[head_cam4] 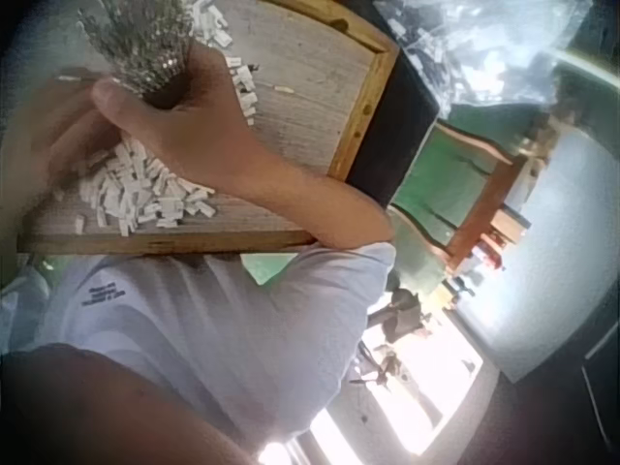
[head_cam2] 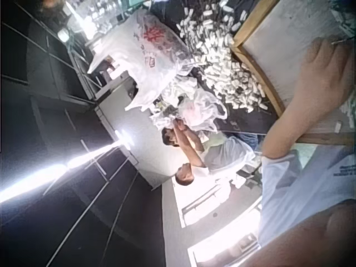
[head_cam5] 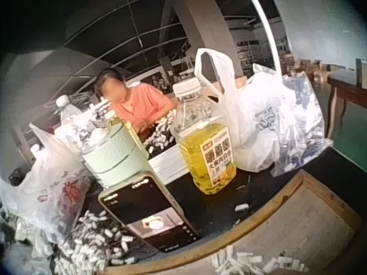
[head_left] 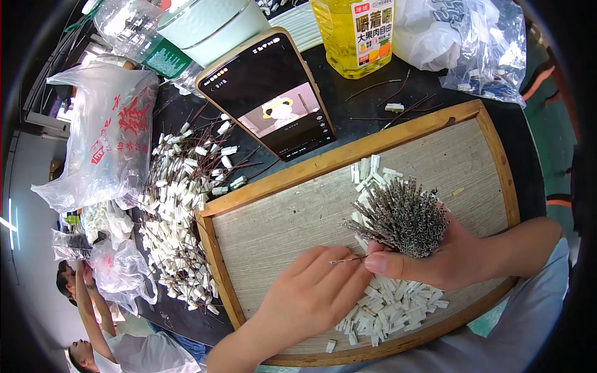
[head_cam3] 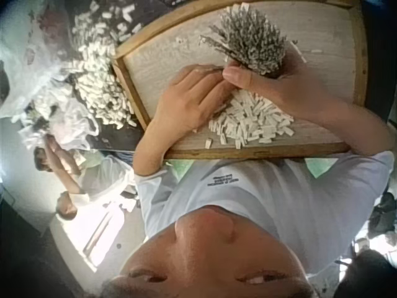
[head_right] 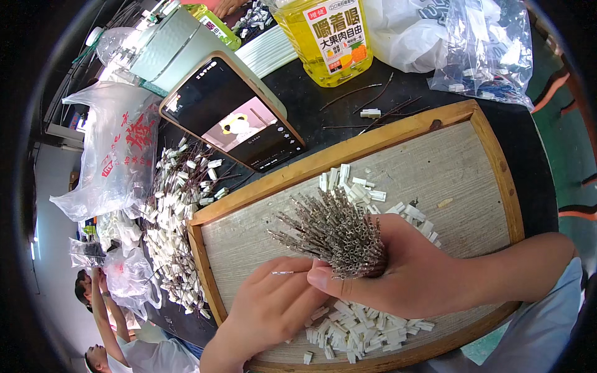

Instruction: The person assembles small plastic housings onto bunches of wire terminals by hand.

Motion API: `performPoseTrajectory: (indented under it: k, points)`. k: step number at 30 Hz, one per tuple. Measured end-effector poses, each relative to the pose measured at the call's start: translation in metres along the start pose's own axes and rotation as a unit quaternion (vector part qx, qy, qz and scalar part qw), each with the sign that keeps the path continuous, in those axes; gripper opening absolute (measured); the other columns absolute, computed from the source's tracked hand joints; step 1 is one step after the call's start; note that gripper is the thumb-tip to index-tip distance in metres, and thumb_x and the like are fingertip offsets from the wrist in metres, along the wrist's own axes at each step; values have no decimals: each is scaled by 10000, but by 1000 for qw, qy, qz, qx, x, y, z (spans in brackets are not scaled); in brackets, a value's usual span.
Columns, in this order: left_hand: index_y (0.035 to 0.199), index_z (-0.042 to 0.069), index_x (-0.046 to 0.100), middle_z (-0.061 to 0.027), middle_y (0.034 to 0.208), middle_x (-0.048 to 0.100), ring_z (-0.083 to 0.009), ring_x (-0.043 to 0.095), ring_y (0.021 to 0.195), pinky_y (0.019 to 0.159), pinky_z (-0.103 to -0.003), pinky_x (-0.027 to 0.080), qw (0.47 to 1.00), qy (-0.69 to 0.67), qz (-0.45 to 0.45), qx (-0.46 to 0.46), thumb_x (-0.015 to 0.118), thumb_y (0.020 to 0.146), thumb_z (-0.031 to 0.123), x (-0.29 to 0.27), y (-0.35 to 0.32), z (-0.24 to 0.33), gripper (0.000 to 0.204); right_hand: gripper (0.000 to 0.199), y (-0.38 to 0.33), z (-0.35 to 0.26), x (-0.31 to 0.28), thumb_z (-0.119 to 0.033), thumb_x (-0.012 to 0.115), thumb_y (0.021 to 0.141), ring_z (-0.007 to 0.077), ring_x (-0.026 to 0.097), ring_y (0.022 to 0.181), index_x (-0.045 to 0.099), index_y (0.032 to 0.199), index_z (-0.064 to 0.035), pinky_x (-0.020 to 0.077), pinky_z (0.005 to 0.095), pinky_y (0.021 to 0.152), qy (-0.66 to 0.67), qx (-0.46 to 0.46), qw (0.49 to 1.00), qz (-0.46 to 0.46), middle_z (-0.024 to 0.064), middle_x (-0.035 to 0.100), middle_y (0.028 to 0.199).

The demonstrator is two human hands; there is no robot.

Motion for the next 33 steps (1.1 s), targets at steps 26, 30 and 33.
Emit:
performPoseTrajectory:
  k: [26,30,33]
  points:
    - [1009,10,670,-103,947,585,-172,591,797,671,-255,477,921,-321,142,-167,657,745,-93,-26,-14,-20,284,97,1,5,-4,-89,691,830,19,554,720,639,887,-30,452,201,615,-44,35,998,6,-14,647,765]
    - [950,-16,688,-142,916,572,-190,601,794,679,-257,490,930,-320,115,-141,670,715,-99,-21,-11,-14,250,94,-1,2,-1,-48,675,832,19,553,762,631,911,-23,460,206,661,-44,8,999,3,-6,648,804]
    - [954,-10,689,-140,893,596,-197,620,778,670,-261,498,937,-303,102,-138,688,704,-96,-23,-9,-12,264,134,-2,7,-1,-24,666,834,23,547,819,620,959,-11,458,210,720,-4,19,1000,-12,4,647,870]
Point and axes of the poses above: each hand's wrist, its own y-axis towards the middle knuckle, its own x-axis out of the palm, z = x × y, the point moved 4 cm from there along y, towards the middle knuckle
